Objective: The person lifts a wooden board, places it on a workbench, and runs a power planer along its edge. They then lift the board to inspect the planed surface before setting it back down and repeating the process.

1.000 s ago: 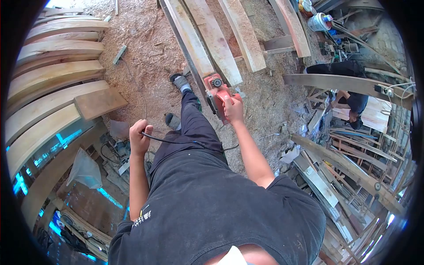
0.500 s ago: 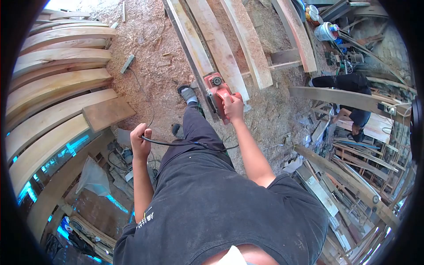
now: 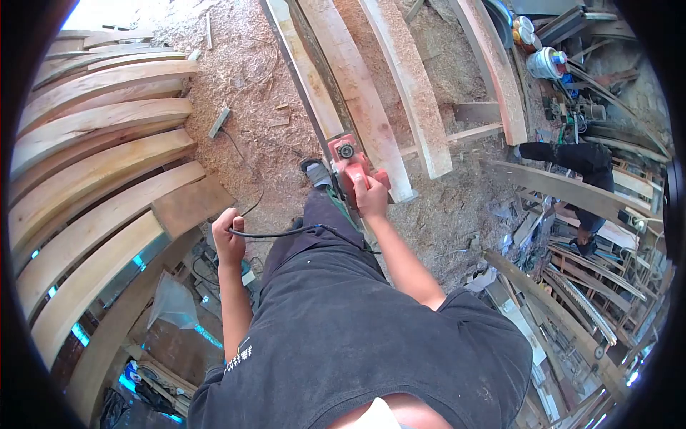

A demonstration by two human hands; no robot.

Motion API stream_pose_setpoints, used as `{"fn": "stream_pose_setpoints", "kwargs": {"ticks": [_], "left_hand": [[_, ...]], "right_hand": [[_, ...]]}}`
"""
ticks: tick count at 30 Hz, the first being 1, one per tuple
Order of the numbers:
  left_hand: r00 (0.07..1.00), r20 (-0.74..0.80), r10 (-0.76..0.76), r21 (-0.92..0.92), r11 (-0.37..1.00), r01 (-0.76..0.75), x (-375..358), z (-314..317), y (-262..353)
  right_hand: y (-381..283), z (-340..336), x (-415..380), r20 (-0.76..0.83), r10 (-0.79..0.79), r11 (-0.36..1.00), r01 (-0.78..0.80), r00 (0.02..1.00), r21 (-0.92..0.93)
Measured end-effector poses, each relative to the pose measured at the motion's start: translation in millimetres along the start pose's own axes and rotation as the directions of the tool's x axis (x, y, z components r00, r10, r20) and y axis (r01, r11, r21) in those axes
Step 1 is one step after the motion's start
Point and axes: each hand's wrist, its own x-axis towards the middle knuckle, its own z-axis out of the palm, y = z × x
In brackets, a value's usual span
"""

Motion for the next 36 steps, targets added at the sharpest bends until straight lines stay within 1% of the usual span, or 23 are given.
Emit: {"fn": "stream_pose_setpoints", "kwargs": {"ticks": [8, 15, 20, 22, 24, 28, 29, 31, 34, 36], "left_hand": [[0.999, -0.045, -0.008, 0.012, 1.0, 0.009, 47, -11, 18], [0.999, -0.043, 0.015, -0.015, 1.0, -0.016, 93, -30, 5], [0.999, -0.021, 0.046, -0.039, 0.998, -0.047, 141, -52, -6], [0.999, 0.004, 0.053, -0.021, 0.998, -0.053, 161, -63, -9], [0.997, 0.025, 0.067, -0.032, 0.997, -0.067, 180, -73, -12], [0.992, 0.056, 0.111, -0.034, 0.993, -0.109, 215, -93, -18], [0.991, 0.066, 0.114, -0.037, 0.993, -0.112, 222, -97, -19], [0.989, 0.088, 0.115, -0.046, 0.993, -0.111, 234, -104, -19], [0.989, 0.075, 0.125, -0.058, 0.991, -0.121, 247, -111, -24], [0.99, 0.084, 0.117, -0.04, 0.993, -0.114, 254, -116, -27]], "right_hand": [[-27, 21, 43, 0.017, -0.02, 1.0, 0.021, 1.0, -0.022], [-58, 39, 83, 0.018, -0.04, 0.998, 0.041, 0.999, -0.045], [-89, 54, 111, 0.021, -0.015, 0.998, 0.016, 1.0, -0.056], [-98, 64, 121, 0.031, -0.001, 0.998, 0.003, 1.0, -0.063], [-107, 74, 131, -0.016, -0.028, 0.999, 0.027, 0.999, -0.036], [-124, 90, 154, -0.01, -0.017, 1.0, 0.017, 1.0, 0.003], [-125, 96, 162, -0.043, -0.068, 0.997, 0.066, 0.997, -0.027], [-135, 100, 171, -0.037, -0.043, 0.999, 0.043, 0.998, -0.011], [-147, 110, 190, -0.024, -0.031, 0.999, 0.032, 0.999, 0.034], [-150, 116, 202, -0.008, 0.003, 0.996, -0.002, 1.0, 0.09]]}}
